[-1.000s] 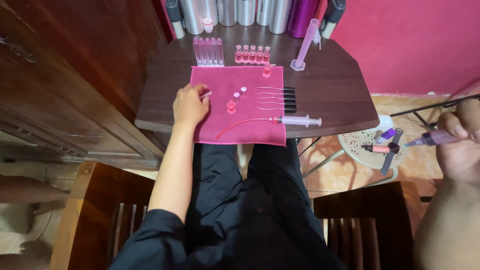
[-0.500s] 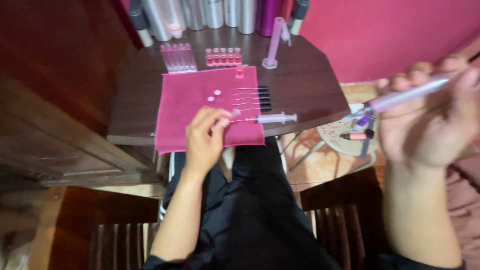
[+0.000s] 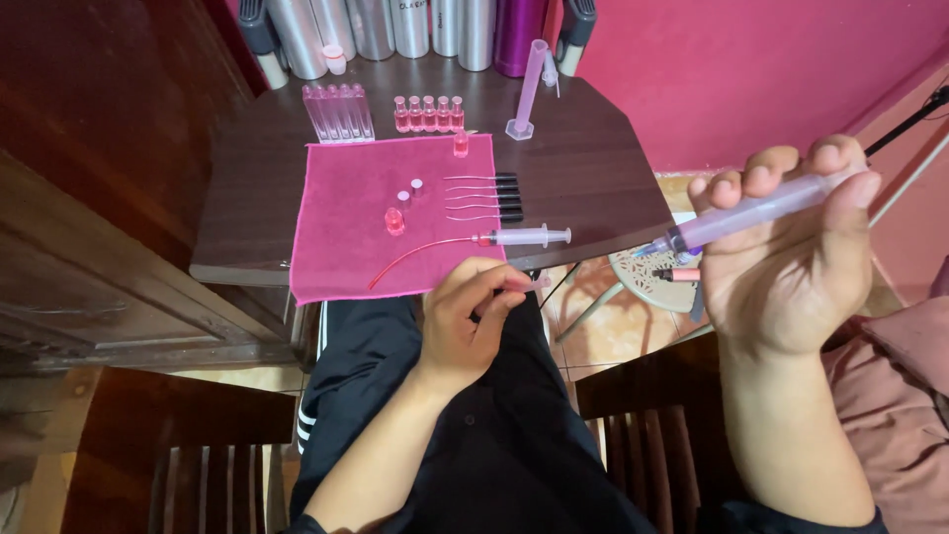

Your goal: Using a syringe to fill small vials with pink liquid and capping them on a workspace.

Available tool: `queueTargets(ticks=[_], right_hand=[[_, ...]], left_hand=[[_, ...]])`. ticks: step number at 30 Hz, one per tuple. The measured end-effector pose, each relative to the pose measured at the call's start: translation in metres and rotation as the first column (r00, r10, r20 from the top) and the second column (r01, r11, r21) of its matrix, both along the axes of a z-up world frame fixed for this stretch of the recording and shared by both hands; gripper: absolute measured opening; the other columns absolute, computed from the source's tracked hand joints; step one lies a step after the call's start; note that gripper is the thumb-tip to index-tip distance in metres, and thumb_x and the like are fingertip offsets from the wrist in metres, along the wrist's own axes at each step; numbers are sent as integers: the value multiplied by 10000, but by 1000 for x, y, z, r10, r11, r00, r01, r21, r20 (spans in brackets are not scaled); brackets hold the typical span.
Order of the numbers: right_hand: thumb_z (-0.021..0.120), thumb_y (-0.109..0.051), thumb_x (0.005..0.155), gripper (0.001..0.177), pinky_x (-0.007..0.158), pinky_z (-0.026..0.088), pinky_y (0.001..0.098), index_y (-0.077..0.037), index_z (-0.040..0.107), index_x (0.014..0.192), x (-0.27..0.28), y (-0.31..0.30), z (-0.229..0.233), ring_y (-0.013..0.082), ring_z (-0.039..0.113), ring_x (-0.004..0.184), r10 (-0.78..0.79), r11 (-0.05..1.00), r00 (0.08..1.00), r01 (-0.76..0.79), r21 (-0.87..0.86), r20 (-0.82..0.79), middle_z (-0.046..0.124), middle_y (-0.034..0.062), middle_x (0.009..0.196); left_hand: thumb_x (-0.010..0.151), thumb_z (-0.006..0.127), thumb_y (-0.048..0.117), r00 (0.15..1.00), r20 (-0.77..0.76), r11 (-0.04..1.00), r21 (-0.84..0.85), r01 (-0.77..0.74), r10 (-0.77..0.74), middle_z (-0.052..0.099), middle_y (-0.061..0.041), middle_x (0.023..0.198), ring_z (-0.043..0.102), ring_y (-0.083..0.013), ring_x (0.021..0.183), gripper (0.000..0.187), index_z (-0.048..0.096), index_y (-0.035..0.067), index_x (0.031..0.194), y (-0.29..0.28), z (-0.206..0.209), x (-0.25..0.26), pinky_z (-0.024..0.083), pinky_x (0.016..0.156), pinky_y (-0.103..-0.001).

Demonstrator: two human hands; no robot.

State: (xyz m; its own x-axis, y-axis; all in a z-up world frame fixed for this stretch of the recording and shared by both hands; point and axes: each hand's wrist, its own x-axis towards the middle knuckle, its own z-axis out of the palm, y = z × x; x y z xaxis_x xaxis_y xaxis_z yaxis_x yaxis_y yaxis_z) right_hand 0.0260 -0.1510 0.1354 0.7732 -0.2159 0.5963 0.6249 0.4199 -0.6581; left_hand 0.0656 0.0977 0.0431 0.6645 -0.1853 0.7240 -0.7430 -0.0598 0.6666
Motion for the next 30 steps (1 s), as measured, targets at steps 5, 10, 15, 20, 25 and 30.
queueTargets(ticks=[5, 10, 15, 20, 25, 30], right_hand=[[454, -378, 1191, 259, 1056, 576, 449, -165, 590, 1250, 1, 8, -1, 261, 685, 1029, 55, 998, 998, -55, -12, -3, 679, 80, 1132], [456, -349, 1196, 246, 1077, 592, 484, -149, 593, 1241, 0, 14, -1, 279, 683, 1045, 77, 997, 997, -77, -31, 0, 676, 103, 1134], [443, -327, 1205, 245, 1083, 596, 485, -134, 591, 1240, 1, 14, -3, 293, 686, 1058, 101, 994, 995, -101, -44, 11, 677, 116, 1135], [449, -323, 1203, 231, 1078, 587, 484, -141, 586, 1237, 1, 15, -4, 294, 685, 1061, 102, 994, 995, -102, -51, 10, 672, 113, 1135], [507, -322, 1162, 170, 1059, 589, 493, -155, 532, 1175, 6, 44, -14, 289, 701, 993, 148, 983, 989, -143, -117, 30, 661, 130, 1054], [541, -373, 1131, 177, 1116, 484, 531, -206, 491, 1162, 2, 65, -24, 310, 658, 926, 175, 976, 985, -174, -135, -3, 582, 130, 980]], left_hand=[[1032, 623, 169, 999, 16, 1000, -7, 29, -29, 697, -52, 976, 614, -139, 707, 153, 741, 73, 1047, 0, 1, -3, 434, 554, -240], [1041, 605, 240, 999, 30, 999, -3, 33, -33, 688, -48, 975, 599, -154, 727, 217, 733, 65, 1050, 1, 0, -4, 446, 594, -261], [1037, 614, 226, 999, 26, 1000, -7, 29, -29, 676, -41, 980, 535, -124, 647, 201, 731, 63, 1046, 1, 0, -6, 403, 565, -238], [997, 677, 95, 997, -12, 997, -7, 71, -71, 675, -50, 995, 519, -108, 613, 105, 741, 44, 1062, -1, 3, -9, 407, 542, -219], [1023, 625, 77, 998, -30, 998, 27, 59, -58, 685, -52, 1023, 675, -189, 860, 213, 724, 77, 1213, -3, 1, -14, 536, 732, -286], [1037, 588, 125, 996, -77, 999, -9, 38, -39, 710, -70, 1023, 703, -226, 920, 178, 745, 59, 1086, -1, 1, -11, 557, 804, -317]])
